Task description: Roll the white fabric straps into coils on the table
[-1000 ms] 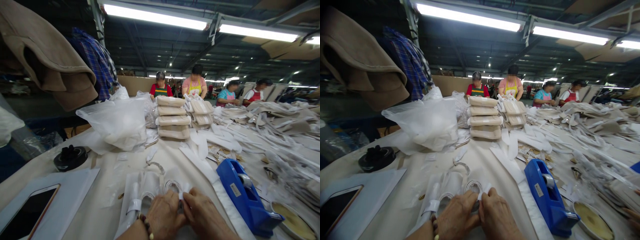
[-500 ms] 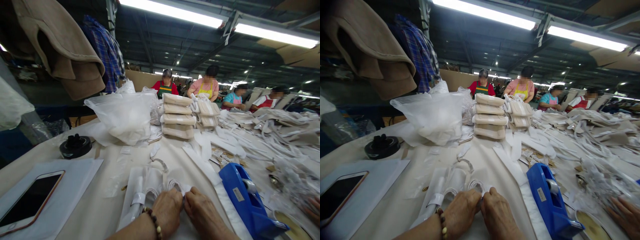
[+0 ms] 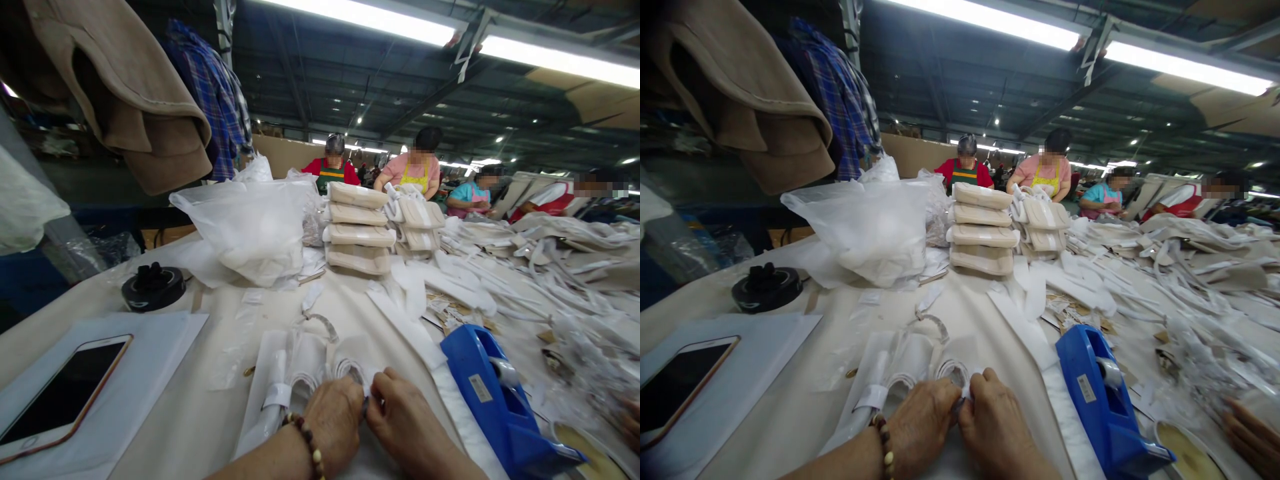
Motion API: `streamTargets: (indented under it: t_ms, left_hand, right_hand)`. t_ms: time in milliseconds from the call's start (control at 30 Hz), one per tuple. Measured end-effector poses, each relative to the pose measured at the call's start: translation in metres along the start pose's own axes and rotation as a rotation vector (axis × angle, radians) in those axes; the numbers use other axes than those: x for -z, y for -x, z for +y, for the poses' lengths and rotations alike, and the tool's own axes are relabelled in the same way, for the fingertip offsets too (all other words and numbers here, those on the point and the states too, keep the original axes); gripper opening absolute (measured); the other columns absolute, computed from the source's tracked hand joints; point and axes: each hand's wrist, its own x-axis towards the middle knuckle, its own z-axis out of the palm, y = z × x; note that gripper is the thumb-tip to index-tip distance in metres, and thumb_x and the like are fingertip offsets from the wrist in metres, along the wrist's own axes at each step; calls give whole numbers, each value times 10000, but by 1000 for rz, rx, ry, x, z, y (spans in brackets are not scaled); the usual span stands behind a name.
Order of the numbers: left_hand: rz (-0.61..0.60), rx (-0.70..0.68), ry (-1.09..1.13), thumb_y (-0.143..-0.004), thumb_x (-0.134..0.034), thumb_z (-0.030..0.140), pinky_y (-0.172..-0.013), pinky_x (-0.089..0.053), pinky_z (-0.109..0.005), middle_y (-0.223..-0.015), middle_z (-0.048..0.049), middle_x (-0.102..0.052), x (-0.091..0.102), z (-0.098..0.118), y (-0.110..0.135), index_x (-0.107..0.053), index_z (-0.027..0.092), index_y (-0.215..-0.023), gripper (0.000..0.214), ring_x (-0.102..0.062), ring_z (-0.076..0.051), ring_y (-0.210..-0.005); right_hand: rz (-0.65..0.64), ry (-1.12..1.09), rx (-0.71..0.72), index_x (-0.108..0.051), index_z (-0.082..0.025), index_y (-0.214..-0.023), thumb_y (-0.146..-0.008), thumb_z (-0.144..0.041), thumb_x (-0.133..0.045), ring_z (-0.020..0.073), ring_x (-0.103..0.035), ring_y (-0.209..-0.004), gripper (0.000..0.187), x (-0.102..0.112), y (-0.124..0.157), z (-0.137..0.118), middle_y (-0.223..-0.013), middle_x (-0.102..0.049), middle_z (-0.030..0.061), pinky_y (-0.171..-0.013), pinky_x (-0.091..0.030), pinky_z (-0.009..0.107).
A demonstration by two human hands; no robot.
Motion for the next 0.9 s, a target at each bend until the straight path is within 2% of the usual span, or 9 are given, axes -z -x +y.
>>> streamTargets:
  t_ms: [200,367,533,667,767,900]
  left_hand:
    - [6,26,-7,-829,-405,195,-660,-483,-298,-826,-124,-700,1,2,0,-653,141,-817,254,-668,-257,-819]
    - [-21,48,-5,-769,-422,130,-699,-486,-314,-855,-147,-706,6,5,0,-673,126,-814,255,-666,-277,-862]
    - [-39,86,-14,-742,-458,123,-717,-490,-319,-867,-162,-705,10,6,0,-680,111,-837,242,-660,-284,-883]
    - [-38,101,-9,-727,-479,125,-721,-485,-306,-892,-135,-707,10,5,2,-674,137,-843,227,-655,-267,-901]
    - [-37,121,-8,-731,-479,134,-709,-477,-295,-884,-115,-707,9,3,3,-670,154,-814,209,-657,-248,-886]
    - [-23,126,11,-715,-476,132,-718,-460,-293,-882,-103,-704,7,-1,2,-656,164,-789,197,-649,-240,-893]
  right_hand:
    - [-18,38,-6,-558,-145,-757,-733,-55,-425,172,-554,-683,162,-4,-6,0,-778,-580,68,-596,-305,253]
    - [1,-17,-33,-548,-135,-725,-723,-41,-420,163,-531,-685,159,-10,-12,3,-763,-596,78,-599,-290,249]
    - [4,-97,-6,-494,-165,-642,-736,-42,-416,126,-491,-609,174,-4,-12,7,-645,-560,16,-569,-291,223]
    - [-15,-191,-27,-465,-181,-623,-658,-10,-437,127,-485,-604,177,3,-10,8,-611,-528,-11,-559,-296,214]
    - [-41,-243,-48,-472,-183,-616,-616,-3,-437,134,-490,-611,183,2,-10,9,-602,-525,-16,-551,-299,215]
    - [1,-280,-41,-478,-187,-641,-648,-36,-431,132,-481,-598,159,-4,-9,12,-587,-498,-30,-560,-312,226]
